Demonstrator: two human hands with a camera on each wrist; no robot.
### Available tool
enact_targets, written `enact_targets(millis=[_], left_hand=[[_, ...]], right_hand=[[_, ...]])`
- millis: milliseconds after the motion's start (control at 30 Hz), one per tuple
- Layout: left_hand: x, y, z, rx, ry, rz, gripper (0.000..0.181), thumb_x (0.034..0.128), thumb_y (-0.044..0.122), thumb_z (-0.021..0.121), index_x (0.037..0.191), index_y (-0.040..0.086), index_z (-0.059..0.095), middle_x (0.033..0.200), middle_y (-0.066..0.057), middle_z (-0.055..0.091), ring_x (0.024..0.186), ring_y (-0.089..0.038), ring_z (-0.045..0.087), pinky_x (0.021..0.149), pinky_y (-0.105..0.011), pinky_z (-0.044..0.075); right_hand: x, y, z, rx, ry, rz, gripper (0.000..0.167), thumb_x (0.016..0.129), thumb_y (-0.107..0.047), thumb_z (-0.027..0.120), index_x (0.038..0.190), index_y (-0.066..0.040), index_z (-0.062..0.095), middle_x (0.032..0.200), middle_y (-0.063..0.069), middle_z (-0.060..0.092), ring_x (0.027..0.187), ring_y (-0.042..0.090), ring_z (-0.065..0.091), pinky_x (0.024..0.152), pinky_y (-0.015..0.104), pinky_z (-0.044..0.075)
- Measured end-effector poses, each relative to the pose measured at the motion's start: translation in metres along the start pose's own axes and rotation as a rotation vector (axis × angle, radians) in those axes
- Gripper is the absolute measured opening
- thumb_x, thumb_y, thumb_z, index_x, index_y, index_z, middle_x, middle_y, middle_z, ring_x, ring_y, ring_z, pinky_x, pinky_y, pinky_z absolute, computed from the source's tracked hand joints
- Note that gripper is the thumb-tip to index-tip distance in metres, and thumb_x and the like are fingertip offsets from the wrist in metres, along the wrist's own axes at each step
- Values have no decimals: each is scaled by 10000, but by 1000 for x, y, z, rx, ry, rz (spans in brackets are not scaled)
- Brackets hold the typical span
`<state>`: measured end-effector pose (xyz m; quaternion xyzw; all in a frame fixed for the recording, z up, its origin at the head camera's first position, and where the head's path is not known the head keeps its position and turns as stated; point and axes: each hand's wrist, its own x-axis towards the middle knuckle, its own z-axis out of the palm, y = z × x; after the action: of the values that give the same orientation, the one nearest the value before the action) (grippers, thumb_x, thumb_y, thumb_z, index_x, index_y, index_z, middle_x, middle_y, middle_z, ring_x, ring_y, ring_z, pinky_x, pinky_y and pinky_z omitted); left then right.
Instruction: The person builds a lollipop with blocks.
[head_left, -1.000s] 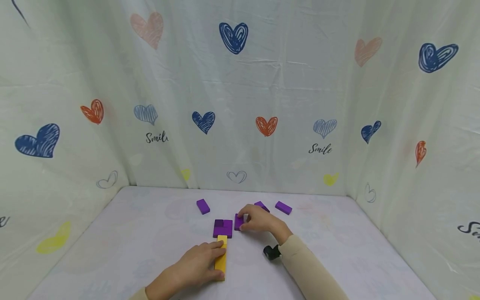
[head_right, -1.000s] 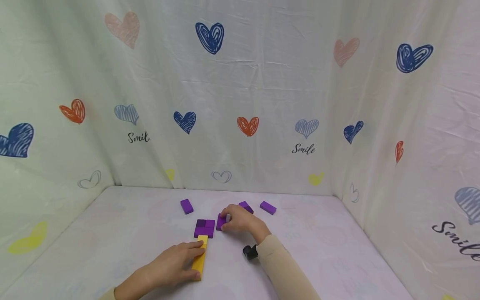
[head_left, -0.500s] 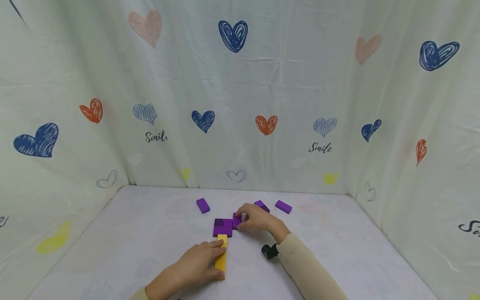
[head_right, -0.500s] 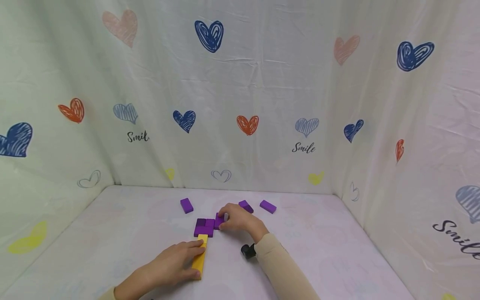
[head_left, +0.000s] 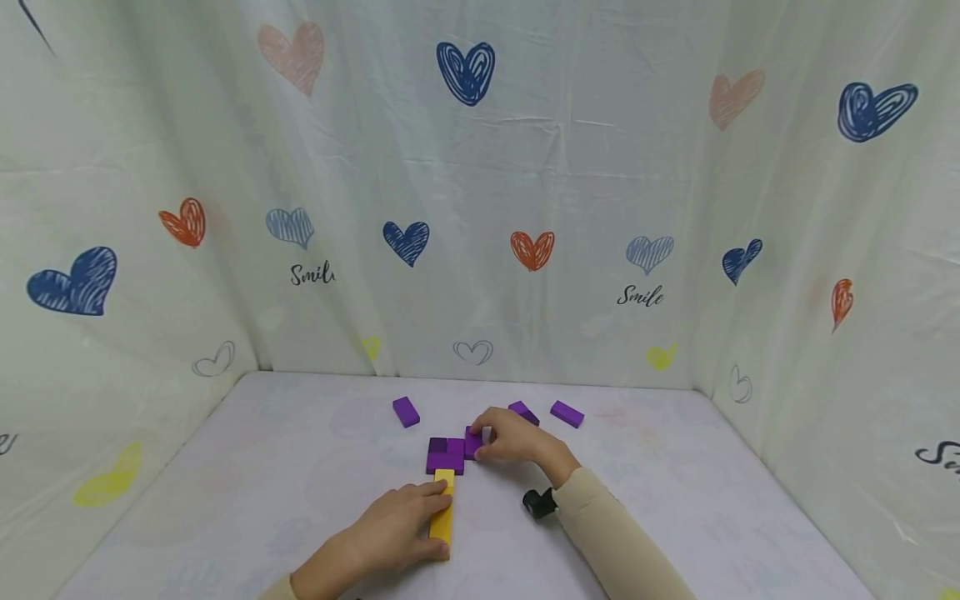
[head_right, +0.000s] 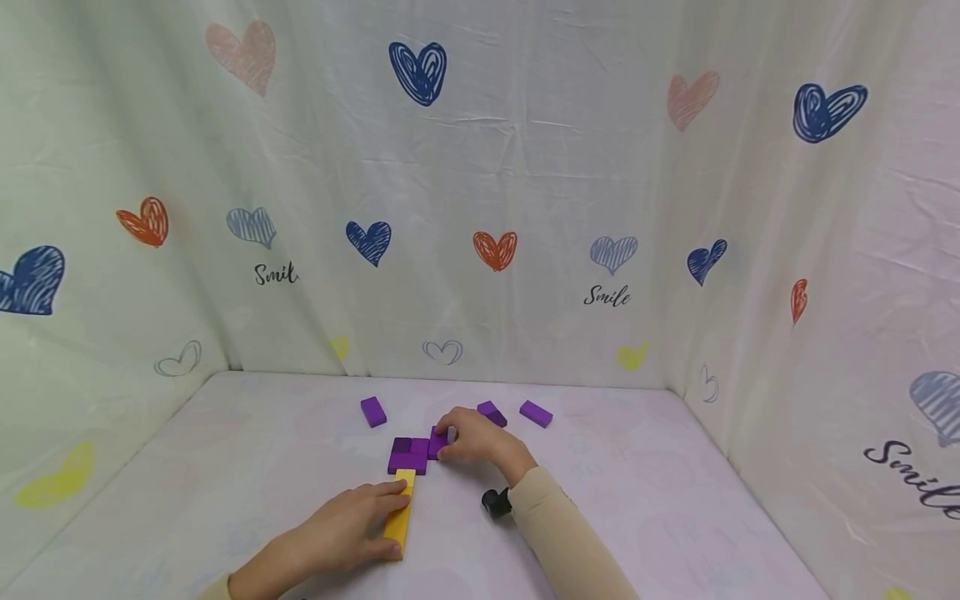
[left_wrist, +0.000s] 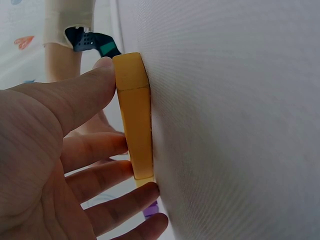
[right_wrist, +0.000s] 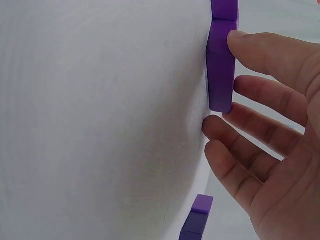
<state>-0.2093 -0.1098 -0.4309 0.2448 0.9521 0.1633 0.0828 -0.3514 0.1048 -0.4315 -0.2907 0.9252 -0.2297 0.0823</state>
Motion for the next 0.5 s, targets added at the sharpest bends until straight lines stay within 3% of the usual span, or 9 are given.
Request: enact_targets(millis=[500], left_hand=[[0, 0, 0, 2, -8, -25, 650, 775, 561, 701, 1301, 192, 604, 1398, -17, 506, 1223, -281, 503, 988, -515, 427]], right_hand=[[-1, -1, -1, 6, -6, 4, 435, 818, -287, 755, 1220, -178, 631, 1123, -66, 584, 893, 119, 526, 771, 259, 501]])
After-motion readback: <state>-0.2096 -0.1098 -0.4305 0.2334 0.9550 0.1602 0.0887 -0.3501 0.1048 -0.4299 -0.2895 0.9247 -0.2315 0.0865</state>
